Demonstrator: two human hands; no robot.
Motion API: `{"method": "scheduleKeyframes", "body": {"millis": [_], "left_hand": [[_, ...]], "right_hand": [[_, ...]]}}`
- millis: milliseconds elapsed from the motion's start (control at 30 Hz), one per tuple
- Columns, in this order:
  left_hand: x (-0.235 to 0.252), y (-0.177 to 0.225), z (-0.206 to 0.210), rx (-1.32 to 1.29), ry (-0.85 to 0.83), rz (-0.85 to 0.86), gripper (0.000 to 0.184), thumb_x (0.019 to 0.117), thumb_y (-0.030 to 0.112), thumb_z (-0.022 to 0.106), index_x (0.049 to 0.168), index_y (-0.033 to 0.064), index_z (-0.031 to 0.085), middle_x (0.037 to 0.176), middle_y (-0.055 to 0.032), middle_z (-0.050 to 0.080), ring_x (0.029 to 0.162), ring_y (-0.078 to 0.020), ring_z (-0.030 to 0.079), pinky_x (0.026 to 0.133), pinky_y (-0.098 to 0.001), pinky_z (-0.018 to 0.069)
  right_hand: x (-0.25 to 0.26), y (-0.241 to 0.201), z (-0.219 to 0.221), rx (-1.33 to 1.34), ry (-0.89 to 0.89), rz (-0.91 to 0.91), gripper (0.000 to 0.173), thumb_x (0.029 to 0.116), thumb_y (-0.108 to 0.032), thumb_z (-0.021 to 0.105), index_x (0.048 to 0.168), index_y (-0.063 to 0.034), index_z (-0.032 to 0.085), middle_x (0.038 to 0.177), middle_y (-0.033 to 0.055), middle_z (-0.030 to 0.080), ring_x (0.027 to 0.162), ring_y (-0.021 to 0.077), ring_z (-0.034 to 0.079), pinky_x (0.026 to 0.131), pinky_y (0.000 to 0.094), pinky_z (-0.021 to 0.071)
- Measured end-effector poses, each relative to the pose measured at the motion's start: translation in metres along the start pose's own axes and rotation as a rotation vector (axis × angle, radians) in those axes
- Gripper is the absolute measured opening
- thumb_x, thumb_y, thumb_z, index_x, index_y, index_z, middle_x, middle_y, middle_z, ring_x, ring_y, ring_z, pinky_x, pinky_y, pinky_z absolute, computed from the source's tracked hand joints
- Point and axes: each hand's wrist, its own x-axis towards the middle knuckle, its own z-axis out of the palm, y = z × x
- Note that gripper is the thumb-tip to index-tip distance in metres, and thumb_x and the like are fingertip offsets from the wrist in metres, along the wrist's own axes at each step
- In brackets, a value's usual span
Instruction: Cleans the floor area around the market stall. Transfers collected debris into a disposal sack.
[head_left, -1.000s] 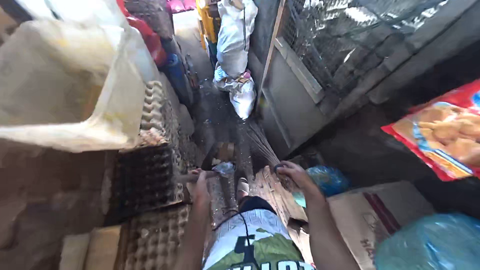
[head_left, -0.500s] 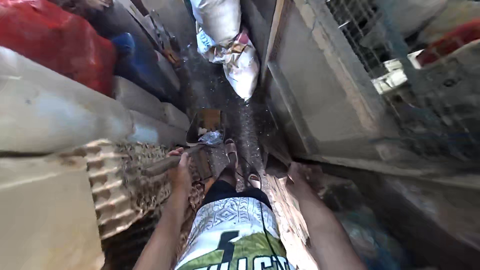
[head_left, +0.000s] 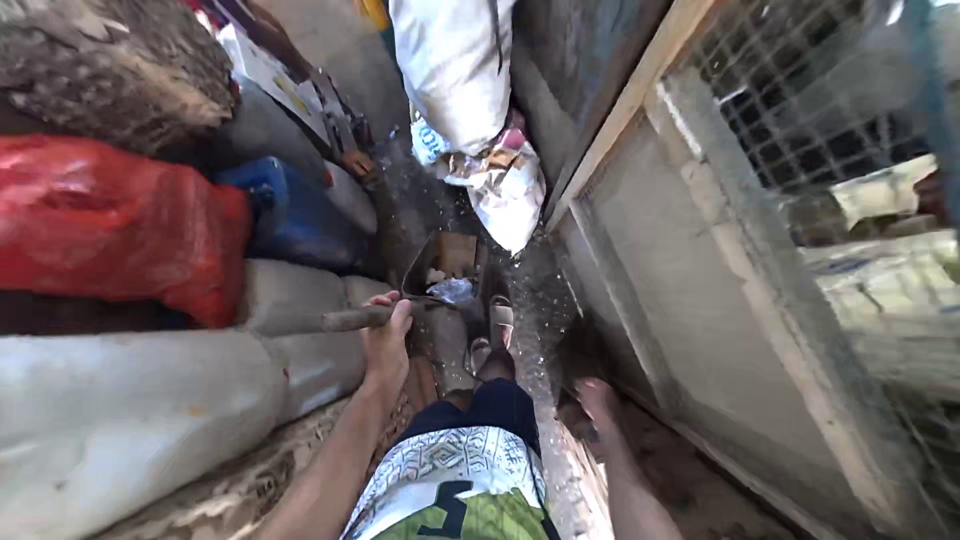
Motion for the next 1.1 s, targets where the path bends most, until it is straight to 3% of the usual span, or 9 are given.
{"method": "scheduleKeyframes", "body": {"millis": [133,233,300,433,567,667,767,900,1100], "left_hand": [[0.015,0.100,0.015,-0.111,-0.033,-0.003,0.035,0.0916,0.004,0.074,0.121,-0.0004,0.056,0.119,-0.0161,0.068,0.100,-0.0293,0.070,0.079,-0.0464,0.0637],[0.015,0.193,-0.004,-0.233,-0.108,0.056,0.026,0.0953,0.010,0.071,0.116,0.0013,0.060,0.111,-0.0150,0.070,0.092,-0.0270,0.071,0.076,-0.0442,0.0637],[0.014,0.237,-0.026,-0.372,-0.179,0.112,0.024,0.0963,0.012,0.070,0.115,0.0010,0.059,0.112,-0.0177,0.069,0.091,-0.0297,0.072,0.076,-0.0478,0.0645],[0.015,0.278,-0.076,-0.618,-0.308,0.232,0.038,0.0961,0.027,0.072,0.121,0.0021,0.058,0.125,-0.0244,0.064,0.103,-0.0392,0.071,0.088,-0.0580,0.0611],[0.027,0.300,-0.095,-0.734,-0.442,0.410,0.034,0.0905,0.037,0.077,0.112,0.0135,0.067,0.133,-0.0178,0.064,0.117,-0.0392,0.066,0.097,-0.0586,0.0569],[0.055,0.307,-0.101,-0.719,-0.505,0.588,0.037,0.0851,0.033,0.084,0.107,0.0118,0.064,0.131,-0.0206,0.062,0.117,-0.0409,0.065,0.095,-0.0577,0.0583],[0.090,0.313,-0.099,-0.706,-0.572,0.672,0.047,0.0846,0.034,0.083,0.120,0.0113,0.062,0.142,-0.0251,0.054,0.120,-0.0458,0.061,0.091,-0.0586,0.0590],[0.150,0.318,-0.077,-0.470,-0.560,0.767,0.062,0.0924,0.030,0.075,0.144,0.0080,0.047,0.155,-0.0226,0.044,0.130,-0.0436,0.057,0.095,-0.0548,0.0597],[0.260,0.287,-0.027,-0.234,-0.448,0.369,0.047,0.0950,0.020,0.069,0.137,0.0026,0.054,0.136,-0.0184,0.061,0.106,-0.0357,0.071,0.085,-0.0504,0.0647]], "right_hand": [[-0.062,-0.235,0.057,0.414,-0.564,-0.194,0.043,0.1059,-0.040,0.055,0.115,-0.0002,0.070,0.098,0.0131,0.076,0.083,0.0228,0.074,0.074,0.0401,0.0623],[-0.157,-0.373,0.080,0.418,-1.156,-0.296,0.081,0.1035,-0.069,0.028,0.134,-0.0009,0.060,0.115,0.0165,0.074,0.099,0.0287,0.073,0.083,0.0462,0.0611],[-0.209,-0.431,0.088,0.563,-1.291,-0.296,0.090,0.0997,-0.077,0.024,0.146,-0.0025,0.044,0.123,0.0203,0.070,0.107,0.0340,0.071,0.087,0.0515,0.0605],[-0.283,-0.517,0.102,1.037,-1.153,-0.240,0.050,0.1057,-0.046,0.048,0.133,-0.0040,0.054,0.114,0.0157,0.069,0.100,0.0274,0.069,0.087,0.0457,0.0589],[-0.322,-0.572,0.103,1.169,-1.152,-0.470,0.033,0.1089,-0.018,0.041,0.131,0.0039,0.052,0.123,0.0223,0.069,0.109,0.0311,0.070,0.095,0.0451,0.0570],[-0.337,-0.612,0.104,1.253,-1.081,-0.585,0.035,0.1067,-0.008,0.041,0.137,0.0091,0.045,0.127,0.0269,0.066,0.112,0.0359,0.069,0.098,0.0484,0.0565],[-0.349,-0.659,0.090,1.297,-1.027,-0.580,0.029,0.1050,-0.004,0.041,0.130,0.0088,0.048,0.118,0.0249,0.068,0.106,0.0327,0.071,0.095,0.0452,0.0589],[-0.327,-0.716,0.052,1.219,-0.813,-0.748,0.018,0.1018,-0.008,0.042,0.096,-0.0025,0.058,0.080,0.0086,0.064,0.072,0.0193,0.066,0.071,0.0364,0.0592],[-0.246,-0.736,-0.080,0.846,-0.610,-0.977,0.026,0.1008,-0.019,0.039,0.098,-0.0068,0.062,0.071,-0.0016,0.059,0.060,0.0062,0.058,0.057,0.0218,0.0519]]}}
